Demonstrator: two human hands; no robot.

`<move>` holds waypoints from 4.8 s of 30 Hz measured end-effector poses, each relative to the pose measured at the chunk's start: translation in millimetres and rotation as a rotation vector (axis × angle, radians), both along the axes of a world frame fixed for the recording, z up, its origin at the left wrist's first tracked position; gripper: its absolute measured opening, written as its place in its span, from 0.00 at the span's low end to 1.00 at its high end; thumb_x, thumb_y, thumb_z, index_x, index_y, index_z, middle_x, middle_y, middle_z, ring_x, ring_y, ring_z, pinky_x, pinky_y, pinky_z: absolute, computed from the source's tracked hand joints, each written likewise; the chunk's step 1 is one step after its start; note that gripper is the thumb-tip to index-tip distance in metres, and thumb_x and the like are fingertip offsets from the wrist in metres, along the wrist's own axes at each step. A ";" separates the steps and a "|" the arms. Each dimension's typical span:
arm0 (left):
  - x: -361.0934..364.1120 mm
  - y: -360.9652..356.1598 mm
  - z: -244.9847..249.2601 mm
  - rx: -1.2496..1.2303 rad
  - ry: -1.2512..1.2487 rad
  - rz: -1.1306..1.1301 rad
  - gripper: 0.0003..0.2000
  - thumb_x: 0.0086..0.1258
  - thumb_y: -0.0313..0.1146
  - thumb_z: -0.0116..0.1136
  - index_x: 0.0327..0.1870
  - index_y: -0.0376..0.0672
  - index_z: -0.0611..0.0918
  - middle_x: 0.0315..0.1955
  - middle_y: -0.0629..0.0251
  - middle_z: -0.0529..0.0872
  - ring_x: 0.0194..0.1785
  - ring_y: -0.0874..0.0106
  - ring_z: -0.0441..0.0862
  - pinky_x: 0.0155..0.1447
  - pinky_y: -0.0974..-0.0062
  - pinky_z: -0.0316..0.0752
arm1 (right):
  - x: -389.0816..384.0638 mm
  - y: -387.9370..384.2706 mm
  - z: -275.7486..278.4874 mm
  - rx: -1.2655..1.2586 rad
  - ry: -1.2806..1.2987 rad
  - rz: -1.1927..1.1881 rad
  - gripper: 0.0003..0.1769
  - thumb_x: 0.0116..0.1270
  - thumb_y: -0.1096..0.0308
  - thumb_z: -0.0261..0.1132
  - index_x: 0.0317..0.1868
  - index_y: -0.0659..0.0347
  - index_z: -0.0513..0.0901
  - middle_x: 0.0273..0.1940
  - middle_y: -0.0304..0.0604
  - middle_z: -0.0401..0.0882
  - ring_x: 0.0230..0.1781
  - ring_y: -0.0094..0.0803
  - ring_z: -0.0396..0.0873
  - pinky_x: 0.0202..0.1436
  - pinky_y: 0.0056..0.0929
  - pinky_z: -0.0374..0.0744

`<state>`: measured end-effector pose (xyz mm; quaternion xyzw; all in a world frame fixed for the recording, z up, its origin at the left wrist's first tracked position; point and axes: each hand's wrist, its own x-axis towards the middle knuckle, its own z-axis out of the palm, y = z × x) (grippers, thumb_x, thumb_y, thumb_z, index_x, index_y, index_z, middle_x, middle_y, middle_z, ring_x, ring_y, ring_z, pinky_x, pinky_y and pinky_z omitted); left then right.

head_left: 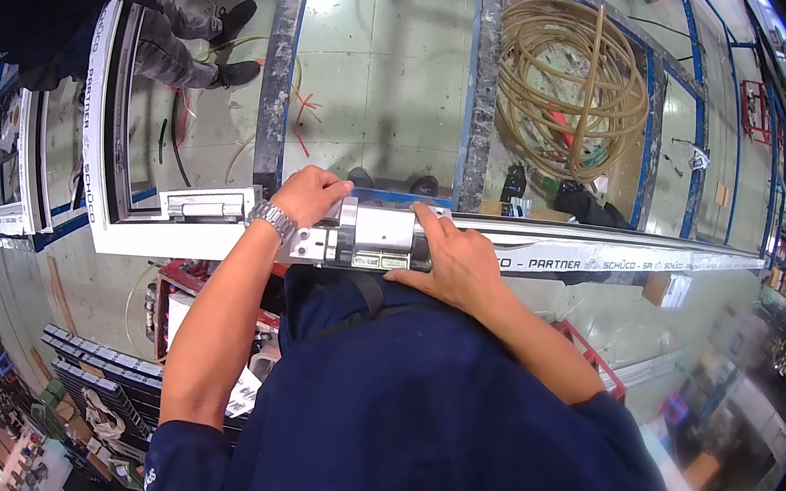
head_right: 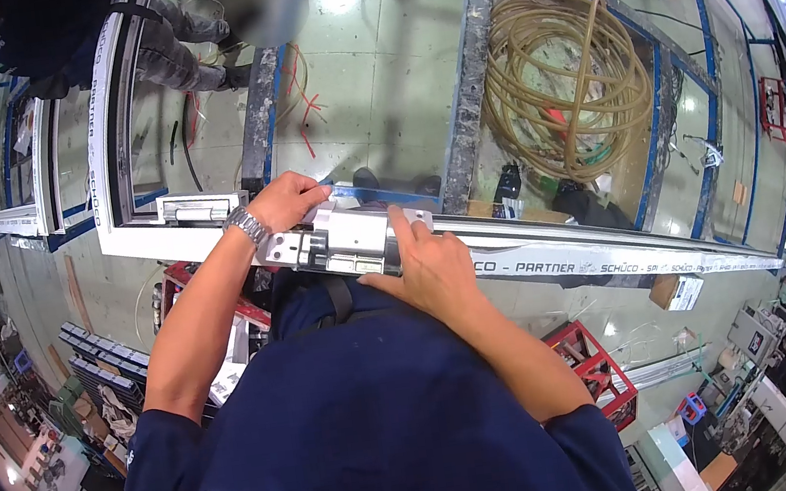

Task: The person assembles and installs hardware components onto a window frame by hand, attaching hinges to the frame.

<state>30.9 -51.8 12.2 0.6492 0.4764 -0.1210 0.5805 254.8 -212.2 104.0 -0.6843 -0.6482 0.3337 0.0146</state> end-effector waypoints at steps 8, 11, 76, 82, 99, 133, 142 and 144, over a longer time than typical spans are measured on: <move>1.9 1.5 -4.4 -0.108 -0.114 0.146 0.20 0.80 0.45 0.65 0.37 0.34 0.90 0.21 0.74 0.82 0.25 0.84 0.70 0.30 0.75 0.67 | 9.6 -8.0 -27.3 0.169 0.061 0.035 0.59 0.48 0.33 0.83 0.72 0.66 0.75 0.50 0.60 0.90 0.40 0.54 0.91 0.41 0.47 0.87; 3.8 8.1 -3.2 -0.150 -0.058 0.114 0.19 0.80 0.46 0.65 0.38 0.35 0.90 0.22 0.75 0.82 0.26 0.84 0.70 0.31 0.76 0.67 | 13.7 3.6 -21.5 0.134 0.094 0.021 0.58 0.49 0.34 0.83 0.71 0.66 0.77 0.51 0.60 0.90 0.43 0.56 0.91 0.45 0.49 0.87; 142.5 -96.7 78.3 -0.906 -0.613 0.796 0.30 0.82 0.64 0.47 0.64 0.46 0.81 0.51 0.61 0.90 0.49 0.64 0.93 0.47 0.49 0.92 | 101.0 -100.7 43.6 -0.240 0.954 -0.988 0.31 0.71 0.60 0.76 0.65 0.76 0.82 0.49 0.43 0.88 0.47 0.24 0.83 0.55 0.25 0.79; 168.0 -118.2 82.1 -0.894 -0.606 0.749 0.29 0.81 0.64 0.49 0.61 0.47 0.82 0.45 0.64 0.92 0.42 0.70 0.93 0.39 0.62 0.91 | 112.5 -135.8 53.5 -0.206 0.853 -0.921 0.33 0.67 0.60 0.79 0.64 0.73 0.82 0.53 0.43 0.86 0.52 0.27 0.82 0.58 0.29 0.79; 194.9 -138.6 88.3 -0.619 -0.501 0.587 0.39 0.82 0.71 0.38 0.65 0.39 0.80 0.51 0.59 0.88 0.48 0.71 0.88 0.48 0.64 0.87 | 162.4 -111.0 11.4 -0.435 1.090 -0.645 0.62 0.50 0.49 0.82 0.81 0.67 0.64 0.66 0.52 0.81 0.65 0.38 0.83 0.70 0.36 0.78; 18.2 -88.3 68.9 0.724 0.118 -0.209 0.22 0.72 0.49 0.69 0.60 0.46 0.88 0.57 0.56 0.87 0.59 0.54 0.83 0.65 0.56 0.74 | 179.7 -136.2 9.5 -0.346 2.001 -0.635 0.64 0.44 0.52 0.88 0.75 0.77 0.65 0.62 0.75 0.78 0.63 0.67 0.82 0.68 0.62 0.79; -15.1 -64.1 66.8 0.650 0.073 -0.162 0.26 0.57 0.43 0.80 0.54 0.39 0.87 0.52 0.57 0.88 0.58 0.52 0.83 0.68 0.53 0.74 | 153.5 -65.7 -6.7 -0.174 1.694 -0.897 0.41 0.66 0.46 0.73 0.63 0.75 0.72 0.43 0.74 0.83 0.41 0.67 0.87 0.42 0.60 0.88; -16.4 -60.9 64.2 0.621 0.056 -0.163 0.24 0.57 0.44 0.79 0.51 0.40 0.88 0.51 0.57 0.88 0.56 0.54 0.84 0.65 0.54 0.76 | 146.5 -58.1 -22.5 -0.136 1.650 -1.024 0.34 0.75 0.45 0.66 0.58 0.71 0.73 0.39 0.73 0.82 0.36 0.66 0.86 0.36 0.59 0.87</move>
